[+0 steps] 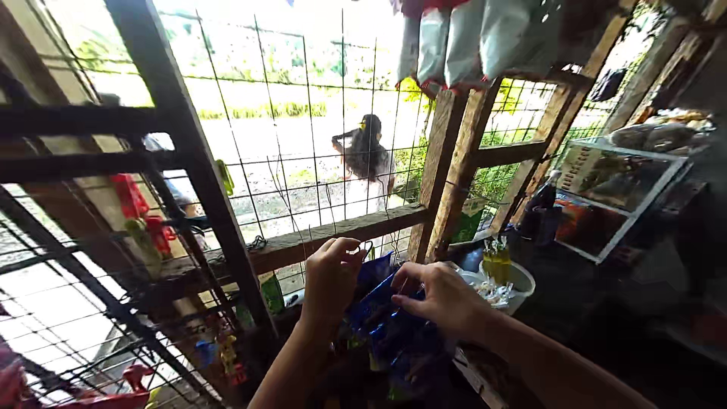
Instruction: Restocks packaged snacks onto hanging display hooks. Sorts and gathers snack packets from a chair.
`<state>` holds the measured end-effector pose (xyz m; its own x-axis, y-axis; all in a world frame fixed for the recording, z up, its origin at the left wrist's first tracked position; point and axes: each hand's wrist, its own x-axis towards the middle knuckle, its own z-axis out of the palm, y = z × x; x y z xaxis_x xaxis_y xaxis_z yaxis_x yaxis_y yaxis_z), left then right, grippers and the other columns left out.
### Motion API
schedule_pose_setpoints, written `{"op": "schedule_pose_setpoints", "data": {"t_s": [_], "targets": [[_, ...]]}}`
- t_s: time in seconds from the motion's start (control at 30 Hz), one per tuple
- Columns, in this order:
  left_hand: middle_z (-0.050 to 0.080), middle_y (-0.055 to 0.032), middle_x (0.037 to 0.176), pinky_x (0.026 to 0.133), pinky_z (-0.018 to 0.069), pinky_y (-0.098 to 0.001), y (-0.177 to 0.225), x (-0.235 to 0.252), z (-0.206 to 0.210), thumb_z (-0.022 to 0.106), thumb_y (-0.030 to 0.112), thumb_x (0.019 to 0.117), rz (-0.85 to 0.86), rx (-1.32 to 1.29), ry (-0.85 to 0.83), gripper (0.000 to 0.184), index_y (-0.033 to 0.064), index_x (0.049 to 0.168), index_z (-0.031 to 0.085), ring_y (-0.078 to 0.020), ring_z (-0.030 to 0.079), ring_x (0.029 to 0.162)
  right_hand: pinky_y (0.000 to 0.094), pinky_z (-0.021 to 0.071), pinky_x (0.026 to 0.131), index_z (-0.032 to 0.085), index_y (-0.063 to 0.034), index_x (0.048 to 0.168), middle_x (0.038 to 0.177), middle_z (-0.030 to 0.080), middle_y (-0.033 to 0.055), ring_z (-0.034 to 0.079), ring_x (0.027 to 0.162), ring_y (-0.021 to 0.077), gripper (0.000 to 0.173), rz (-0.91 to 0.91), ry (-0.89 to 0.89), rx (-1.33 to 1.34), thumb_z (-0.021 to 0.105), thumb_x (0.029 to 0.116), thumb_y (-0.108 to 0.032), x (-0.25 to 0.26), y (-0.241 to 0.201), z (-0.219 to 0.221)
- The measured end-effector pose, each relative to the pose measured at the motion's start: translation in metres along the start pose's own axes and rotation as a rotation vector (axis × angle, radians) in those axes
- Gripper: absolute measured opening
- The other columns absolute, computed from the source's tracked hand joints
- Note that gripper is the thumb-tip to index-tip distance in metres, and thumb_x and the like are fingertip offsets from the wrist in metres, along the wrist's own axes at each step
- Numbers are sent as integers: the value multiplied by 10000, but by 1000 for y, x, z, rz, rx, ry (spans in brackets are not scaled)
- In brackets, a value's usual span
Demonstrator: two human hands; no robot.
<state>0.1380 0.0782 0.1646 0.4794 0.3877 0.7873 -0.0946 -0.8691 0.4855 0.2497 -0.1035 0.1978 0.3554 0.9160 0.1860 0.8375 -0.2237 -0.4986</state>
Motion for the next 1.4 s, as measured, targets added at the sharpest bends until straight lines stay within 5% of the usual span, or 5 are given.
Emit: {"op": "schedule_pose_setpoints", "data": {"t_s": [0.17, 0.67, 0.9, 1.2, 1.4], "targets": [[744, -155, 991, 788, 629, -417, 20, 43, -1, 732, 109, 937, -34, -33, -67, 155, -21, 1022, 734, -241, 749, 854, 543, 498, 955, 709, -93, 1189, 1064, 735, 97, 687, 1026, 265, 288, 141, -64, -133, 657, 999, -304, 16, -24, -50], [742, -140, 981, 761, 620, -408, 70, 161, -29, 712, 150, 948, 180, -62, 48, 173, -5, 1025, 719, -214, 740, 815, 478, 540, 824, 719, -80, 1101, 967, 716, 90, 680, 871, 222, 164, 59, 168, -335, 707, 975, -184, 50, -75, -167], [652, -170, 1271, 917, 553, -472, 66, 212, -68, 584, 331, 1039, 51, -159, -85, 442, 1, 1333, 578, -259, 688, 1037, 483, 525, 788, 750, -124, 1058, 904, 724, 60, 670, 824, 201, 110, 7, 232, -441, 696, 980, -180, 54, -95, -190], [737, -105, 1016, 875, 587, -396, 46, 185, -81, 498, 130, 1074, 236, 17, -391, 257, 44, 1206, 701, -179, 724, 919, 410, 544, 778, 760, -108, 989, 868, 723, 32, 672, 794, 149, 79, -94, 116, -490, 710, 972, -168, 58, -87, -185], [705, -119, 1163, 916, 577, -336, 28, 164, -71, 597, 135, 1020, 198, -228, -452, 282, 8, 1266, 654, -146, 701, 1016, 428, 550, 786, 763, -132, 1006, 851, 731, 21, 684, 793, 151, 79, -108, 55, -537, 701, 978, -172, 55, -82, -175]]}}
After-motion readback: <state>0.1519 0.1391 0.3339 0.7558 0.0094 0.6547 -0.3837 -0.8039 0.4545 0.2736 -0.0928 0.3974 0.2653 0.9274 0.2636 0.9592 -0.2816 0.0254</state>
